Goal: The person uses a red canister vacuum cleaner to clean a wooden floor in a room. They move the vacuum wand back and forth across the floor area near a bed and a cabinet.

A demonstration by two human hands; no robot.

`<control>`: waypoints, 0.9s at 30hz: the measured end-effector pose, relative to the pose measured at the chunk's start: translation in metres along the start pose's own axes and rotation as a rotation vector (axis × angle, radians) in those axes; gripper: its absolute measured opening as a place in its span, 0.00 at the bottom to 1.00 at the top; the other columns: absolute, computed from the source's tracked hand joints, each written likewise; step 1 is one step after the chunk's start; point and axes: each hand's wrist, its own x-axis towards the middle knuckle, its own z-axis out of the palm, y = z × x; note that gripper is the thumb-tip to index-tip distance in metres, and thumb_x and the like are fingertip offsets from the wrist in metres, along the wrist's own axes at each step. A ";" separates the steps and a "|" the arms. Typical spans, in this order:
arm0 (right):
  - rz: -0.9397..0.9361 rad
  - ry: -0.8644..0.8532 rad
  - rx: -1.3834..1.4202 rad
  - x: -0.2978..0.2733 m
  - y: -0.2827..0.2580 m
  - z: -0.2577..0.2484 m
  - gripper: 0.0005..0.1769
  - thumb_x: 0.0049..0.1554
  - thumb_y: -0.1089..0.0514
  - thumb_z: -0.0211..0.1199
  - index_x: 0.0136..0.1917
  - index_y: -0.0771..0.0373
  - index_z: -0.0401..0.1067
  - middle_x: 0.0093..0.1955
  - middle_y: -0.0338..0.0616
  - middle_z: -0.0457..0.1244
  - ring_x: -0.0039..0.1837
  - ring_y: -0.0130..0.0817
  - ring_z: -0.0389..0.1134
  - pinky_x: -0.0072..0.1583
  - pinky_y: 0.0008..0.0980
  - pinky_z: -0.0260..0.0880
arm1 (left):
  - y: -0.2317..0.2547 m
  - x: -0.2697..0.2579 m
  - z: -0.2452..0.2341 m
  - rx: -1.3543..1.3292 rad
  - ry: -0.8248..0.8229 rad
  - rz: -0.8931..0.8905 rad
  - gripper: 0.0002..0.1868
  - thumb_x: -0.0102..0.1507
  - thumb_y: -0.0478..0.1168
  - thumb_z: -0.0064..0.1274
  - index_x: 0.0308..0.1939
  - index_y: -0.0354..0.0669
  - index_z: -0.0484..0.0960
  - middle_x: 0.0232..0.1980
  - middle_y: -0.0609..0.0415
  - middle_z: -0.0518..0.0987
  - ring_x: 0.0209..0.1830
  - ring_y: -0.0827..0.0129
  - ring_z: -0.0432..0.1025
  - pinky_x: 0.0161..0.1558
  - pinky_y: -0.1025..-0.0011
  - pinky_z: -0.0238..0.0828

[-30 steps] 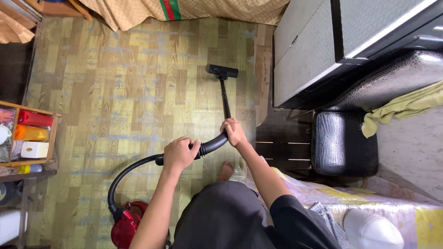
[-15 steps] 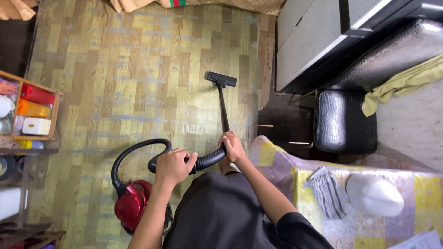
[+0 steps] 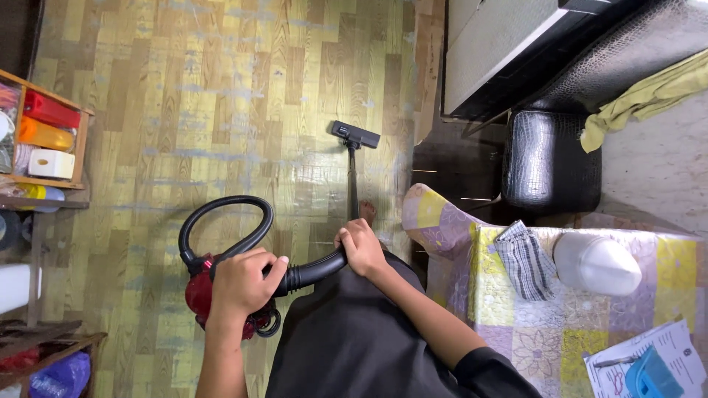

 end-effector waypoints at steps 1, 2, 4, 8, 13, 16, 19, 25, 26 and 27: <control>0.002 0.000 -0.001 -0.001 -0.002 -0.001 0.25 0.67 0.50 0.41 0.35 0.56 0.73 0.42 0.50 0.65 0.62 0.52 0.64 0.64 0.47 0.65 | -0.002 0.001 0.001 -0.001 -0.001 0.000 0.21 0.62 0.58 0.48 0.20 0.55 0.81 0.23 0.59 0.79 0.28 0.55 0.78 0.29 0.63 0.75; -0.001 -0.005 -0.006 -0.001 -0.004 -0.004 0.25 0.67 0.51 0.41 0.35 0.56 0.73 0.41 0.51 0.65 0.62 0.53 0.64 0.64 0.47 0.65 | -0.003 0.003 0.003 0.000 -0.003 0.015 0.21 0.62 0.58 0.48 0.20 0.55 0.81 0.23 0.60 0.78 0.26 0.57 0.78 0.28 0.63 0.75; 0.007 -0.004 -0.010 0.001 -0.001 -0.006 0.25 0.67 0.51 0.41 0.35 0.57 0.72 0.41 0.51 0.64 0.61 0.53 0.64 0.64 0.48 0.65 | -0.003 0.010 0.007 0.001 -0.014 0.036 0.21 0.62 0.57 0.48 0.20 0.54 0.81 0.22 0.60 0.78 0.25 0.58 0.78 0.28 0.64 0.75; 0.021 0.019 -0.006 0.014 0.023 -0.009 0.25 0.68 0.51 0.41 0.35 0.56 0.72 0.40 0.49 0.63 0.62 0.51 0.64 0.64 0.46 0.64 | 0.005 0.033 0.017 0.000 -0.012 0.064 0.21 0.63 0.57 0.48 0.20 0.54 0.80 0.21 0.60 0.77 0.23 0.59 0.77 0.26 0.65 0.73; 0.029 0.084 -0.001 0.048 0.065 -0.032 0.26 0.68 0.50 0.40 0.36 0.57 0.73 0.42 0.51 0.64 0.63 0.52 0.63 0.65 0.45 0.63 | 0.014 0.086 0.055 0.036 0.011 0.111 0.22 0.62 0.59 0.47 0.19 0.54 0.78 0.22 0.59 0.76 0.25 0.55 0.77 0.29 0.61 0.74; 0.025 0.102 -0.017 0.080 0.095 -0.052 0.26 0.68 0.49 0.39 0.35 0.56 0.72 0.41 0.49 0.63 0.62 0.51 0.64 0.64 0.44 0.64 | 0.020 0.128 0.079 0.037 0.030 0.135 0.22 0.62 0.58 0.48 0.19 0.53 0.77 0.23 0.57 0.76 0.26 0.53 0.77 0.28 0.60 0.73; -0.035 0.124 -0.074 0.116 0.130 -0.069 0.27 0.69 0.49 0.38 0.35 0.56 0.71 0.42 0.48 0.64 0.62 0.52 0.64 0.64 0.44 0.64 | 0.028 0.172 0.101 0.027 0.033 0.150 0.21 0.62 0.57 0.48 0.20 0.52 0.78 0.23 0.57 0.77 0.26 0.53 0.78 0.29 0.60 0.73; -0.048 0.175 -0.039 0.198 0.203 -0.114 0.27 0.69 0.50 0.38 0.38 0.59 0.72 0.49 0.57 0.66 0.65 0.60 0.63 0.66 0.52 0.63 | 0.054 0.276 0.132 0.016 -0.021 0.132 0.24 0.63 0.57 0.47 0.18 0.48 0.71 0.22 0.52 0.74 0.28 0.49 0.77 0.31 0.57 0.72; -0.018 0.186 -0.008 0.206 0.211 -0.125 0.28 0.69 0.50 0.37 0.37 0.59 0.73 0.51 0.57 0.66 0.67 0.59 0.63 0.68 0.50 0.62 | 0.061 0.291 0.136 0.002 -0.039 0.143 0.24 0.63 0.56 0.47 0.17 0.48 0.69 0.21 0.54 0.73 0.27 0.51 0.76 0.30 0.59 0.72; 0.010 0.200 0.025 0.214 0.217 -0.133 0.28 0.69 0.50 0.37 0.37 0.59 0.73 0.54 0.57 0.66 0.68 0.58 0.62 0.69 0.49 0.61 | 0.067 0.306 0.138 -0.009 -0.056 0.155 0.24 0.64 0.56 0.47 0.16 0.48 0.67 0.19 0.55 0.71 0.25 0.52 0.76 0.30 0.61 0.72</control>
